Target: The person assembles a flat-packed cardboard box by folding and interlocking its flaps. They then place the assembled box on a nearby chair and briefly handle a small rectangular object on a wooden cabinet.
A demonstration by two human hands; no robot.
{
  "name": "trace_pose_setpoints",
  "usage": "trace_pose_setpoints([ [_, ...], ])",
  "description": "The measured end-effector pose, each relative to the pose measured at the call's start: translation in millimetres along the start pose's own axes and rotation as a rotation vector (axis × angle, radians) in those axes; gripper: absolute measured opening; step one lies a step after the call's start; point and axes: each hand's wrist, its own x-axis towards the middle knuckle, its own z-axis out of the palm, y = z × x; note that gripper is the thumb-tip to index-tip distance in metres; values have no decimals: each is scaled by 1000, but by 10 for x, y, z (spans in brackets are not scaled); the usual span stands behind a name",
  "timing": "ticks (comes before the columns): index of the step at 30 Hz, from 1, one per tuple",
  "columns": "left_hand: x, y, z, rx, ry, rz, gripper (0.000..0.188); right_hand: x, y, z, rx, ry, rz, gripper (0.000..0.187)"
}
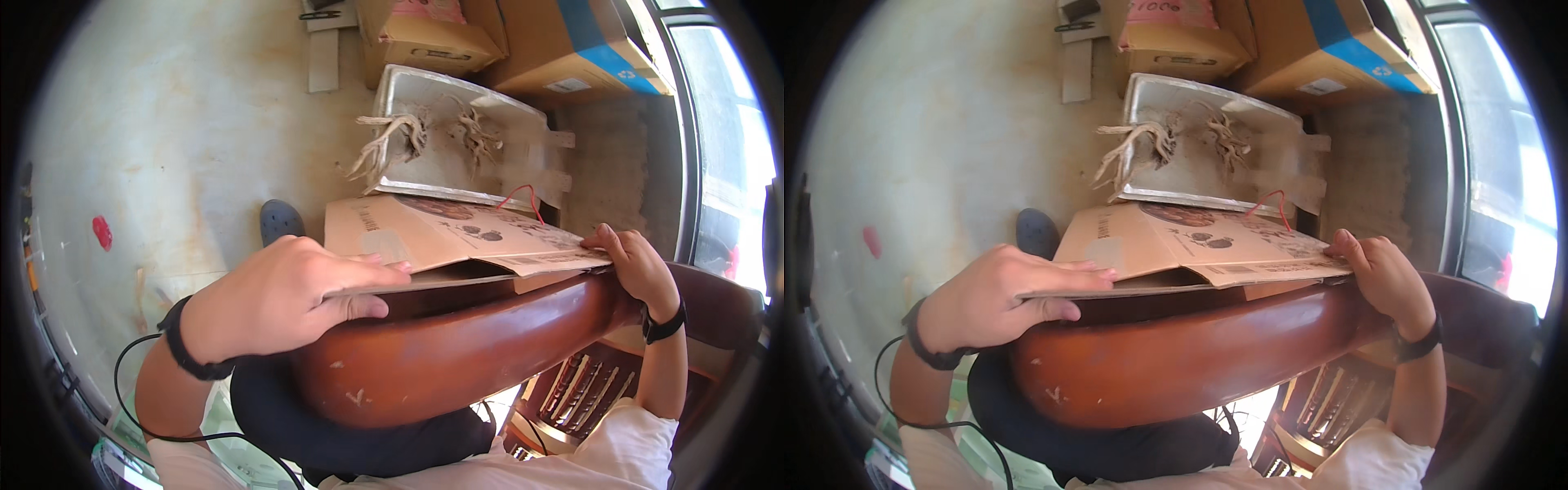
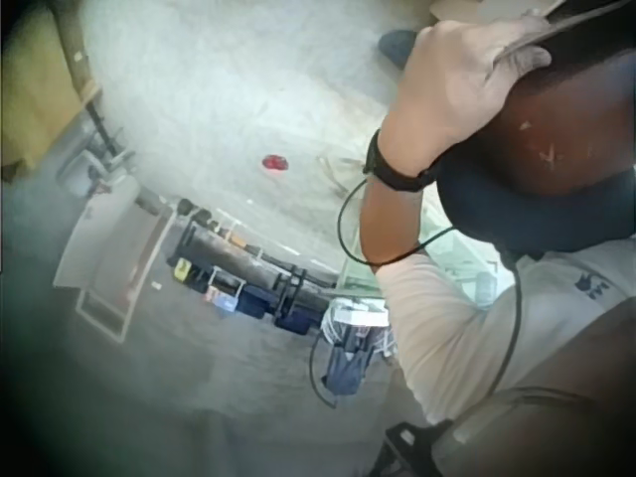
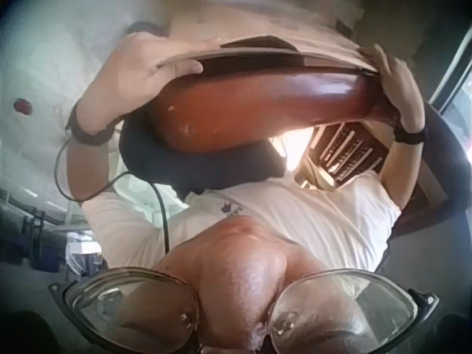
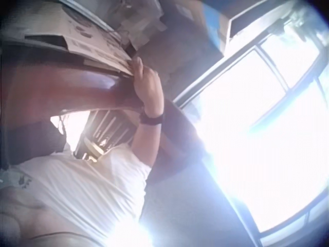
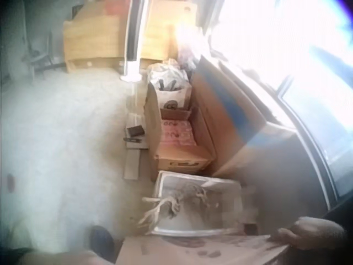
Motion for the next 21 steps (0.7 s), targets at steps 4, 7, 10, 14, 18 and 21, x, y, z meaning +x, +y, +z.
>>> trace_pose_setpoints([
  [4,-173,-182,171,41,130,109,43,-88,-110,78,-62,147,-135,44],
  [7,-577,78,222,190,401,-14,49,-246,-32,74,73,249,-143,33],
  [10,-1181,143,461,309,631,-116,45,-289,89,-11,-126,164,-11,34],
  [14,-2227,236,1229,390,825,-304,33,-486,186,114,-160,374,-376,44],
  [18,-3019,240,2041,347,1023,-398,29,-447,304,328,-128,684,-621,45],
  [21,-3608,183,2712,384,1261,-465,24,-1197,-738,638,-308,656,-892,30],
])
